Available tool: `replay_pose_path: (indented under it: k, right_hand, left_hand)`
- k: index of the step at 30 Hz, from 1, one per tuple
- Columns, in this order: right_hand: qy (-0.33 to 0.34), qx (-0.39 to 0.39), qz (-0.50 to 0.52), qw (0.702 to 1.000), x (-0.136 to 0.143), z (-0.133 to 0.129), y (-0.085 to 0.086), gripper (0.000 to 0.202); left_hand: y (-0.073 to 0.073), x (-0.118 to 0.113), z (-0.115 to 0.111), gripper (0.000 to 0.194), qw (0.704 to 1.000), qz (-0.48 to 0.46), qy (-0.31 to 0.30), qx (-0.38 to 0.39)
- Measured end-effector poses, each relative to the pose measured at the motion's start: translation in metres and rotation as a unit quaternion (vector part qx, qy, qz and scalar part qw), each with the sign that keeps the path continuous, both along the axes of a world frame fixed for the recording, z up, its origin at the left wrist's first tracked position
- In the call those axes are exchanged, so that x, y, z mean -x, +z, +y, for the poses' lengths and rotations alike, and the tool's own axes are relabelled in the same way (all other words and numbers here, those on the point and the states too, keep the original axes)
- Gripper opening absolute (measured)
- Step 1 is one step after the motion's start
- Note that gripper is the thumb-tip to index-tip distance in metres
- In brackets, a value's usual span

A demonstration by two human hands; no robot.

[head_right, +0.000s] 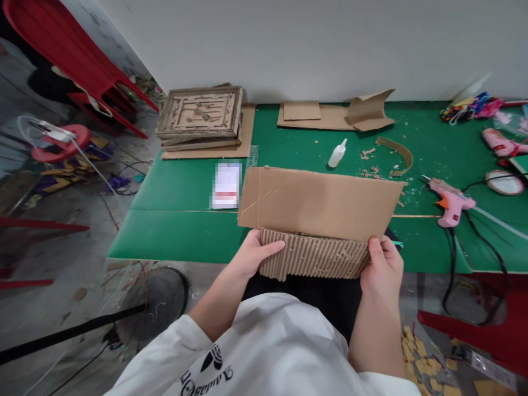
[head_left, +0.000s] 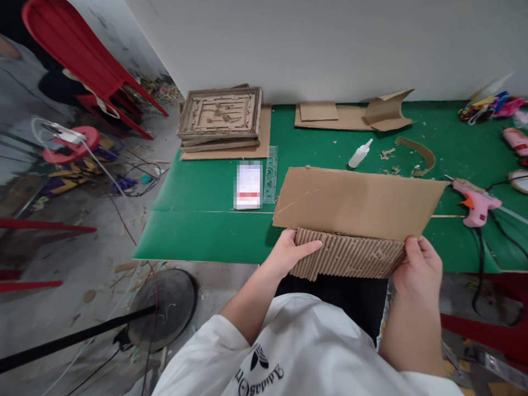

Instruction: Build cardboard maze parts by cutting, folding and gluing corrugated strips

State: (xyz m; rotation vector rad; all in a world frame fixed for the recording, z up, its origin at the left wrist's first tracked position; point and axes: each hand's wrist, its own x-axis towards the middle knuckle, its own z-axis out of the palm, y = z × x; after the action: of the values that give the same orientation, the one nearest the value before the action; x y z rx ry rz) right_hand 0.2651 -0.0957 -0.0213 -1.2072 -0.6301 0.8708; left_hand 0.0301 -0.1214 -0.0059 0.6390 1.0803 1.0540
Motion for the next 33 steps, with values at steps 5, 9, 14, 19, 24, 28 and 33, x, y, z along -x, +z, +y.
replay_pose_path:
  k: [5, 9, 14, 19, 24, 28, 33]
  right_hand:
    - [-0.004, 0.005, -0.004, 1.000, -0.0018, -0.0005, -0.0004, 0.036]
    - [-0.009, 0.011, -0.003, 1.000, -0.0030, -0.0006, -0.0007, 0.037]
    - [-0.008, 0.002, -0.011, 1.000, -0.0044, -0.0014, -0.0012, 0.037]
    - [0.003, 0.006, 0.002, 1.000, -0.0049, -0.0021, -0.0006, 0.035]
    - [0.006, 0.010, 0.005, 1.000, -0.0065, -0.0020, -0.0013, 0.033]
    - [0.004, 0.012, -0.009, 1.000, -0.0076, -0.0028, -0.0015, 0.035]
    - [0.008, 0.020, -0.007, 1.000, -0.0087, -0.0046, -0.0009, 0.036]
  left_hand:
    - [0.0009, -0.0010, -0.0012, 0.049, 1.000, -0.004, 0.005, -0.003]
    - [0.0009, -0.0020, -0.0018, 0.047, 1.000, -0.013, 0.005, -0.010]
    - [0.0020, -0.0025, -0.0018, 0.048, 1.000, -0.029, 0.005, -0.007]
    - [0.0026, -0.0022, -0.0022, 0.049, 1.000, -0.029, 0.004, 0.008]
    - [0.0018, -0.0014, -0.0019, 0.047, 1.000, -0.027, -0.001, 0.002]
    - [0.0015, -0.0017, -0.0024, 0.045, 1.000, -0.021, -0.003, 0.000]
    - [0.0027, -0.0024, -0.0029, 0.042, 1.000, -0.020, 0.002, -0.002]
